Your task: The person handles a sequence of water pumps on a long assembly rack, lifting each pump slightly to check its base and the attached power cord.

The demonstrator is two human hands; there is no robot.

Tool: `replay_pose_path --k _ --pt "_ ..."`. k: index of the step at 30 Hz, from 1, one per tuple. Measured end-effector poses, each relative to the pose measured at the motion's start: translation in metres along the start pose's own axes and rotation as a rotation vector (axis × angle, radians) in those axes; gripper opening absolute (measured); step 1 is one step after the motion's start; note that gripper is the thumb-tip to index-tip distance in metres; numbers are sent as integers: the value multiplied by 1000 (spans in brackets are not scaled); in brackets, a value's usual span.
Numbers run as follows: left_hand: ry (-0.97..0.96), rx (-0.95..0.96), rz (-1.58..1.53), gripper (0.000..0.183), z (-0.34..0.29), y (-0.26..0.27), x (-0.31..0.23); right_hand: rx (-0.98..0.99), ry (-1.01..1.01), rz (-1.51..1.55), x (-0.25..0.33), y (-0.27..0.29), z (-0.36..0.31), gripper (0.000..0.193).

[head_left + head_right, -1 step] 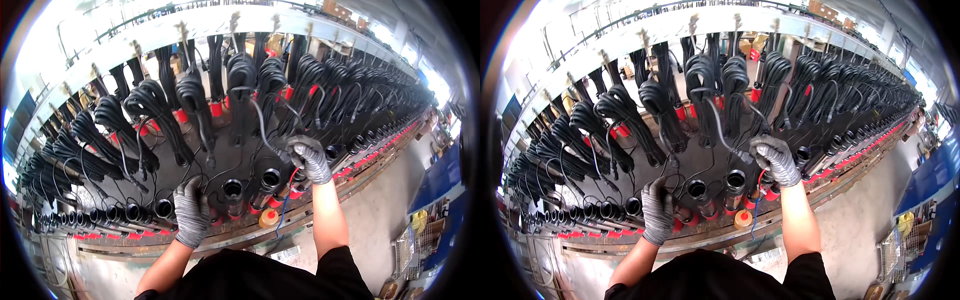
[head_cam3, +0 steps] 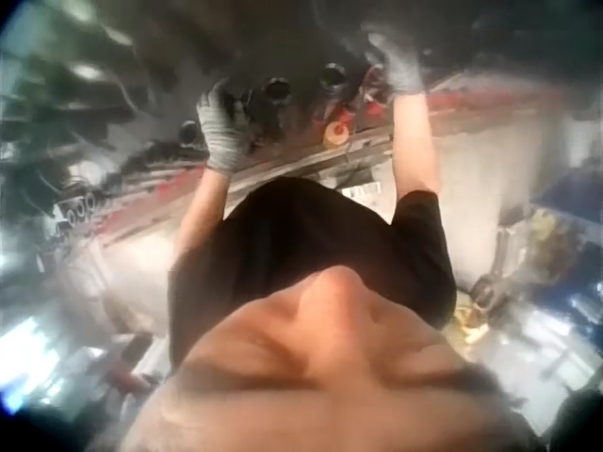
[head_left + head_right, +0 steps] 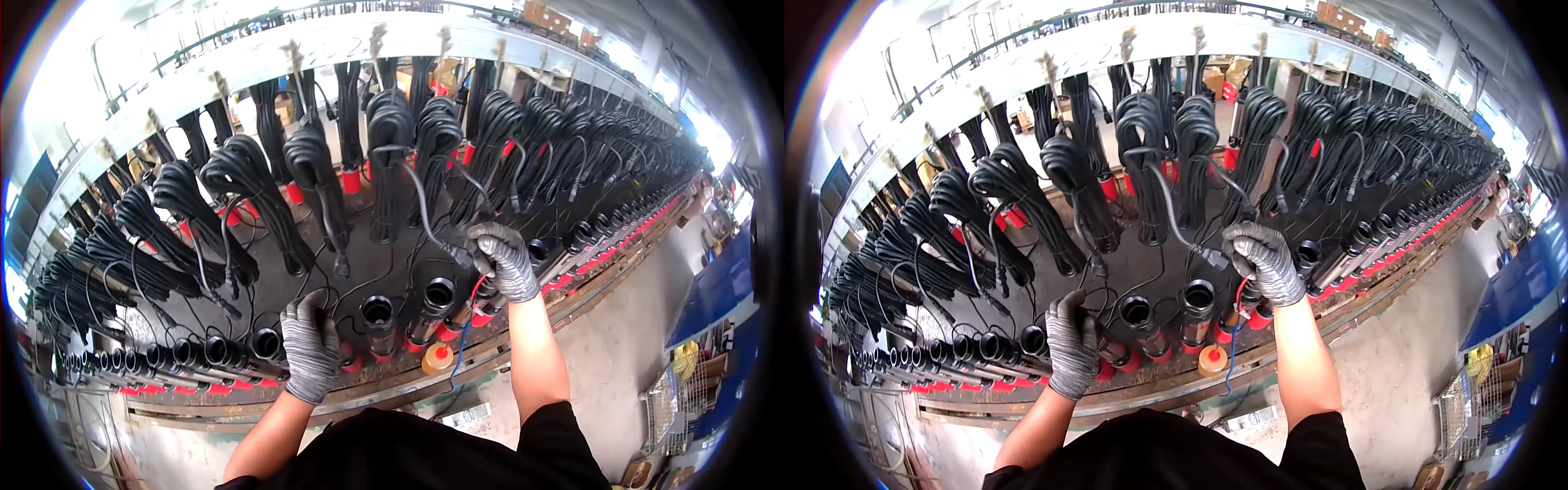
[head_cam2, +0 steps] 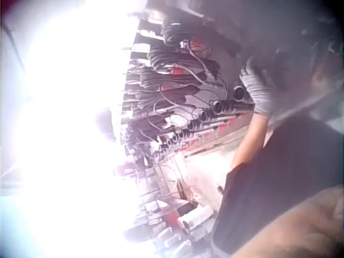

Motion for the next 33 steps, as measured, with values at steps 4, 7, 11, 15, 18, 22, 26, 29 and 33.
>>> replay_pose_path --k 4,7,11,15,18,22,26,29,33 --pt "-22 -7 -96 43 15 -3 5 -51 114 378 18 12 -6 28" --pt "-18 19 -27 43 13 -1 11 -211 175 317 57 16 -9 30" --pt "-59 82 -118 40 2 6 9 -426 124 -409 86 44 11 45" --pt "16 138 -206 42 -6 9 11 -258 -141 -500 67 72 33 50" --pt "-95 81 -44 47 2 10 -4 -98 -277 -558 62 76 40 42" --pt "-253 88 159 47 5 15 -23 67 -323 -628 70 65 29 26" --pt "-225 165 15 44 15 2 -45 15 -304 -382 47 84 16 29" --pt "-203 205 -102 43 25 -20 -61 -29 -191 -207 38 84 11 44" --pt "-166 333 -72 41 37 -53 -62 -82 -160 -82 28 96 10 48"
Point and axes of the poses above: each hand's wrist, its own z-axis towards the middle knuckle, its own y-axis out of the back of the hand, x = y × z, the point moved 1 cm from there along z, towards the middle knuckle, and after that the axes turned 5 degrees about -z, right-handed, at the moved point
